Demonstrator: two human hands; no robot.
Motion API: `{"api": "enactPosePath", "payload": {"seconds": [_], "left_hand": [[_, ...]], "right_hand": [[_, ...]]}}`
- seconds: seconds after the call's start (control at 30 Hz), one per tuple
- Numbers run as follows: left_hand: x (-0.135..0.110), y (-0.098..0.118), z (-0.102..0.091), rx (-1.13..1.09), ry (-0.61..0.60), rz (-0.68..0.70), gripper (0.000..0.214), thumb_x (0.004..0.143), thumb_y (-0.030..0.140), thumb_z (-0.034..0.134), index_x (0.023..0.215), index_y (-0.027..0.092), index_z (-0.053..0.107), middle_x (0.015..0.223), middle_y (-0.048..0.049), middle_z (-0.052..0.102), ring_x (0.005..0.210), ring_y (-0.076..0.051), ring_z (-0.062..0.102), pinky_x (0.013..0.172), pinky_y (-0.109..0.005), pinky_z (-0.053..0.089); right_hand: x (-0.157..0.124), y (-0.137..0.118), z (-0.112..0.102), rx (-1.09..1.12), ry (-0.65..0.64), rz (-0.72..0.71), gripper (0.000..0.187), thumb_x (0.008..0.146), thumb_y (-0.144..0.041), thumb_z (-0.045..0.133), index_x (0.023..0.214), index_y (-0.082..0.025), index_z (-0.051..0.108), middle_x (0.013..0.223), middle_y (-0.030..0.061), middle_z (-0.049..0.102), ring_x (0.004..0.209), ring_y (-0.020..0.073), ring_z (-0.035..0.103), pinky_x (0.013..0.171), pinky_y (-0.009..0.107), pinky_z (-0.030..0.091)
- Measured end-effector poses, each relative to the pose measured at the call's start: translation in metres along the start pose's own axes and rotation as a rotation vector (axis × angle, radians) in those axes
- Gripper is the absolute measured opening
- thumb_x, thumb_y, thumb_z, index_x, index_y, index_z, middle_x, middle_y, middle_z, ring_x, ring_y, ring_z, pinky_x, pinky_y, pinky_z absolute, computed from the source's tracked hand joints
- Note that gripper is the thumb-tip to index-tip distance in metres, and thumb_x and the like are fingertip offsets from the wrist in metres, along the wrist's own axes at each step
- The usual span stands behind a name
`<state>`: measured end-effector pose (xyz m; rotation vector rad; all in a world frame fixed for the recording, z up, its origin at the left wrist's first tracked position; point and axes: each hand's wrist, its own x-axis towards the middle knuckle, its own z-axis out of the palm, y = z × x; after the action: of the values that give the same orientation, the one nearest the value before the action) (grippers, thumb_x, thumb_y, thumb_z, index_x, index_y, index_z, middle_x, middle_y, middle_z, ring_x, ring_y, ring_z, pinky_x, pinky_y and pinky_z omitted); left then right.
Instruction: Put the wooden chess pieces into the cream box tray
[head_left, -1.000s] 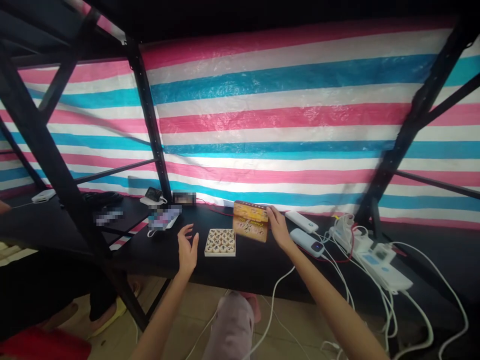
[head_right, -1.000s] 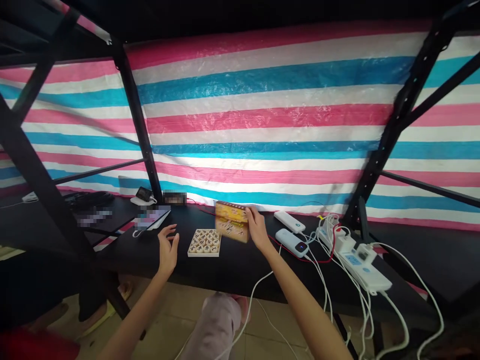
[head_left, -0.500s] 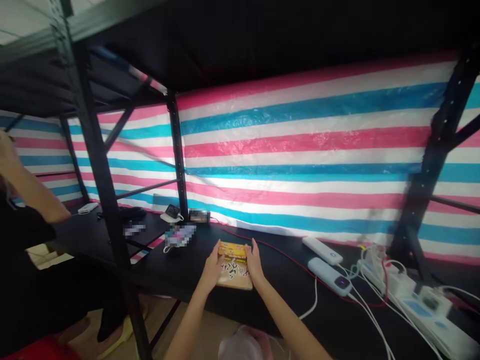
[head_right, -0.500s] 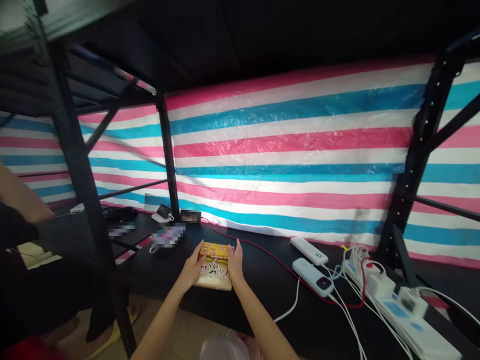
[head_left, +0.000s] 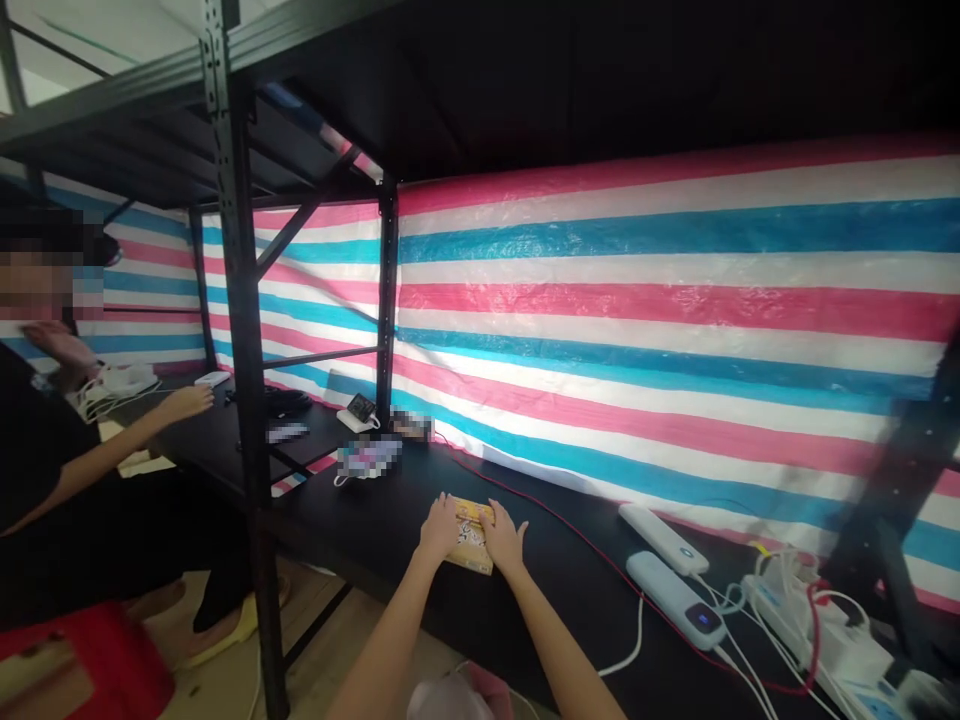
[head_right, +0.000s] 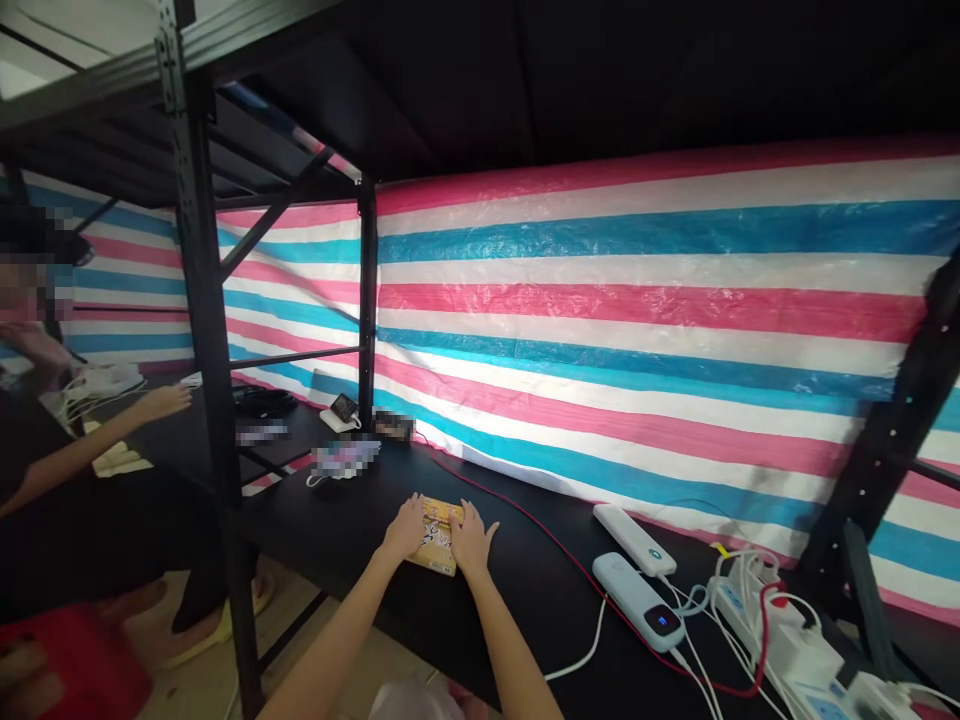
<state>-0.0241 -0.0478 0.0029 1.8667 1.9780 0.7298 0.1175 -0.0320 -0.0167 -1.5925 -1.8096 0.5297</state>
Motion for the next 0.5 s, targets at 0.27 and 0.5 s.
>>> {"api": "enactPosePath", "payload": {"seconds": [0.27, 0.5], "left_hand": [[0.011, 0.002, 0.016, -0.068, 0.070, 0.045, 0.052, 0.084, 0.025, 0.029, 0.132, 0.007, 0.036, 0.143, -0.0171, 0.028, 0.133, -0.027, 0.022, 0.103, -0.042, 0.027], [0.066, -0.019, -0.002, -0.771, 0.301, -0.070, 0.063, 0.087, 0.054, 0.005, 0.122, 0.017, 0.040, 0.120, -0.0161, 0.054, 0.107, -0.019, 0.055, 0.083, -0.034, 0.045]], "right_hand": [[0.013, 0.015, -0.003, -0.078, -0.063, -0.013, 0.050, 0.088, -0.043, 0.030, 0.131, -0.020, 0.041, 0.139, 0.0104, 0.036, 0.131, 0.0250, 0.025, 0.103, 0.058, 0.000], [0.024, 0.038, -0.018, 0.171, 0.118, -0.054, 0.059, 0.085, -0.043, 0.037, 0.136, -0.014, 0.033, 0.129, 0.0138, 0.048, 0.120, 0.0234, 0.043, 0.100, 0.041, 0.029]]}}
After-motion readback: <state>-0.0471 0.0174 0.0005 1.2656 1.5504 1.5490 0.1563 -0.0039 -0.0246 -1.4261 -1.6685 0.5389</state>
